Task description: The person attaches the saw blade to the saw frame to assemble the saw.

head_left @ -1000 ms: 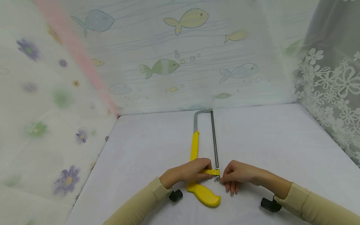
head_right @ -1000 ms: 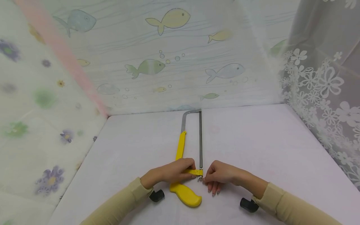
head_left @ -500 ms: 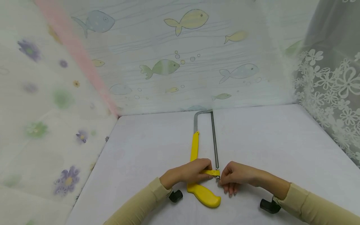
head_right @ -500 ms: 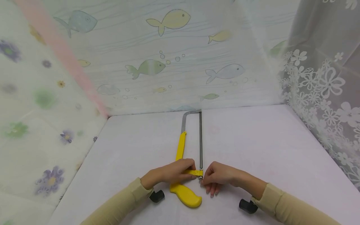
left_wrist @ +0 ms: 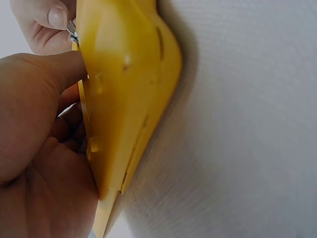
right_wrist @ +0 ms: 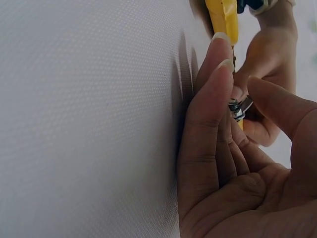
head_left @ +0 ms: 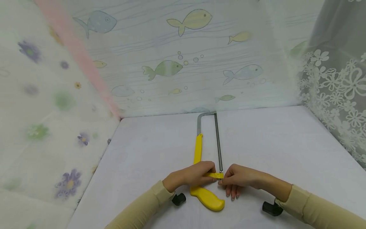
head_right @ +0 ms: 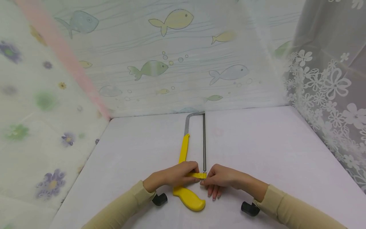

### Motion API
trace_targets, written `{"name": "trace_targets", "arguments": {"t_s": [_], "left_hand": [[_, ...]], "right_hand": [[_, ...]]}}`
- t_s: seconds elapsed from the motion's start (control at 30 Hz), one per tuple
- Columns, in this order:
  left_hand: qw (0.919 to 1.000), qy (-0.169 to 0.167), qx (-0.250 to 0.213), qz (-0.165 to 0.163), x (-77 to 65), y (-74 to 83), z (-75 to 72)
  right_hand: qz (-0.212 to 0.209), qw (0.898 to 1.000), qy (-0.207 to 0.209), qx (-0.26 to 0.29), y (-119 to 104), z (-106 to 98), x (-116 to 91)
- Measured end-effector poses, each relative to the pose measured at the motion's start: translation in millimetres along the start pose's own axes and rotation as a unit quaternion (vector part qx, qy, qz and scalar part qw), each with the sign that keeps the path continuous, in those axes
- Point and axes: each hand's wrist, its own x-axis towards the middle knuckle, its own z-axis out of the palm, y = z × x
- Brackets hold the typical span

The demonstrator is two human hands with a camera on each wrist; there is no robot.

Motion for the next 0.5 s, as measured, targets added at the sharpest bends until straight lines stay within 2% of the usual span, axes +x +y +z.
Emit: {"name": "trace_targets", "arguments": {"t_s": [0.23,0.5], "left_hand": [[1.0000,0.001,0.000,0.001,-0.6,1.8,-0.8],[1.0000,0.002,0.002,-0.005,-0.8,2.9,-0.7]], "right_hand": [[0.007,1.000,-0.001,-0.003,-2.1,-1.4,-3.0],[-0.005,1.000,-0.001,-0.010,3.5,-7.9,-6.3]]}}
